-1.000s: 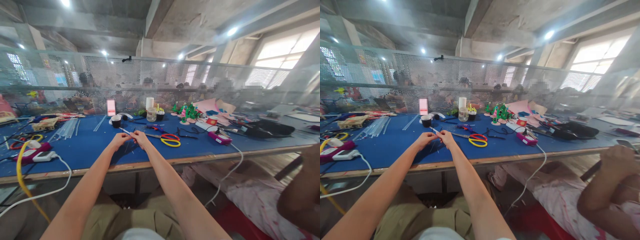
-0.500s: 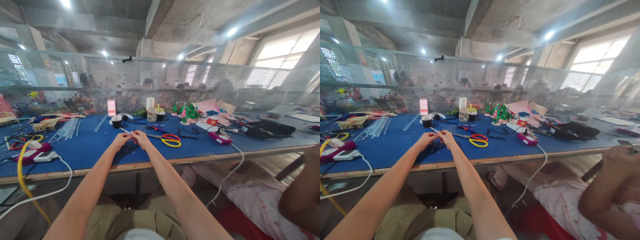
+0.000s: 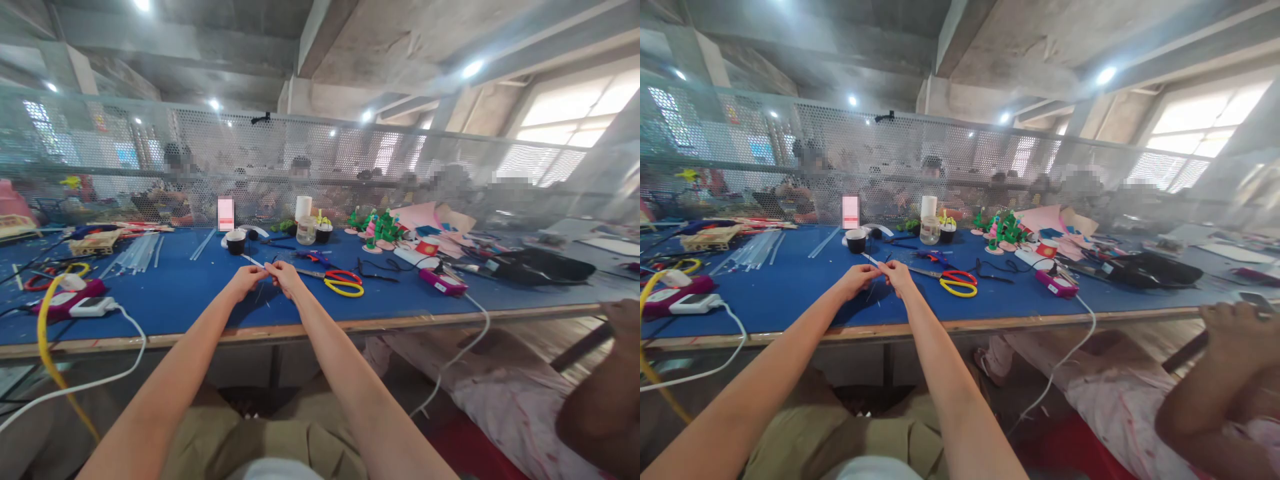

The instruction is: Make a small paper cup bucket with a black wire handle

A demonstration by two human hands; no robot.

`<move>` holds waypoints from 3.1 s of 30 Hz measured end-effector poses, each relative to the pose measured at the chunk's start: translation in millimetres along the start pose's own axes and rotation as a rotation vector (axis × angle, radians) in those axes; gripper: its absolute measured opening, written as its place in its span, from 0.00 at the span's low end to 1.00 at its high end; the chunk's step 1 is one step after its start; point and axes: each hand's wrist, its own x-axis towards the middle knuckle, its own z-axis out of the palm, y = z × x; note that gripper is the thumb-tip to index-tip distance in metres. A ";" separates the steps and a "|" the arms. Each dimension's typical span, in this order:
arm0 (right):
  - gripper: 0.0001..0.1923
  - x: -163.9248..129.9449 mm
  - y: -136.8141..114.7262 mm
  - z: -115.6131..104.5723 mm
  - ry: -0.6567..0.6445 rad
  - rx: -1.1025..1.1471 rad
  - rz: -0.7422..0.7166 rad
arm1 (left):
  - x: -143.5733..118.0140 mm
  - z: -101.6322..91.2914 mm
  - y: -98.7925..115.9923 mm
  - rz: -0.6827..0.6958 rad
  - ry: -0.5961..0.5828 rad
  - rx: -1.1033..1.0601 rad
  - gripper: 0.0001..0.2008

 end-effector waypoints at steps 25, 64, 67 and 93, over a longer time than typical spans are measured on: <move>0.18 -4.0 -3.6 0.4 -0.109 0.089 0.029 | -6.6 -3.4 2.9 -0.008 -0.102 -0.108 0.17; 0.12 3.5 2.1 -9.7 0.305 -0.038 -0.112 | -4.4 -4.0 3.7 -0.011 -0.050 -0.104 0.09; 0.10 2.8 1.0 -8.0 0.240 -0.024 -0.094 | -4.0 -4.4 3.0 -0.008 -0.056 -0.104 0.11; 0.16 -3.3 -3.4 -2.1 -0.108 -0.003 -0.005 | -3.4 -10.2 1.8 0.183 -0.008 0.159 0.06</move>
